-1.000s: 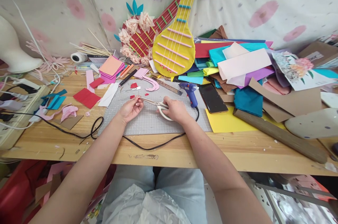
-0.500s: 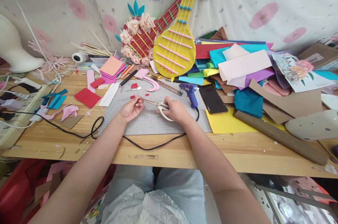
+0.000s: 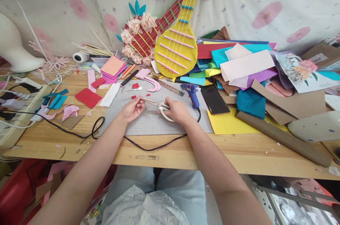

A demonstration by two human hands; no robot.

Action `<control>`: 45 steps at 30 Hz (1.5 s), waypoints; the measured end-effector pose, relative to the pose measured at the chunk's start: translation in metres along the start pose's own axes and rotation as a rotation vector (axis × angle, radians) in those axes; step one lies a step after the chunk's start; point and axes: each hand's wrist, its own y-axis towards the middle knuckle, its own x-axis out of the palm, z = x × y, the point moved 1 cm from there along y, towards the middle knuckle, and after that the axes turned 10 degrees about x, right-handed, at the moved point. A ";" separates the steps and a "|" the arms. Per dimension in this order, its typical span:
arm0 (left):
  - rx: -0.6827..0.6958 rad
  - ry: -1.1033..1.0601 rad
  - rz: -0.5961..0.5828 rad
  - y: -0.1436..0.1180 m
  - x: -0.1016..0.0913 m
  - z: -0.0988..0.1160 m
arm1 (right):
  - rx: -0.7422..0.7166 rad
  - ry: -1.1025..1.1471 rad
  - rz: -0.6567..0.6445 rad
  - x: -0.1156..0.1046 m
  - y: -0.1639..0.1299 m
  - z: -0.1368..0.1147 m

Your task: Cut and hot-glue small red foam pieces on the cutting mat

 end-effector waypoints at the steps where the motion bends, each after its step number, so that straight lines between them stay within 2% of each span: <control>1: 0.002 0.004 0.001 0.000 0.000 0.000 | -0.001 0.003 -0.001 0.000 0.000 0.000; 12: -0.030 0.023 -0.061 -0.001 -0.001 0.000 | -0.056 0.030 0.012 -0.002 0.001 0.003; 21: -0.099 -0.047 -0.047 -0.003 0.001 0.003 | -0.043 0.045 0.007 -0.003 0.001 0.005; 32: -0.115 -0.080 0.005 -0.003 0.004 0.002 | -0.041 0.026 -0.010 -0.003 0.000 0.000; 45: -0.092 -0.044 -0.007 -0.004 0.004 0.002 | -0.034 0.015 -0.004 -0.001 -0.001 0.000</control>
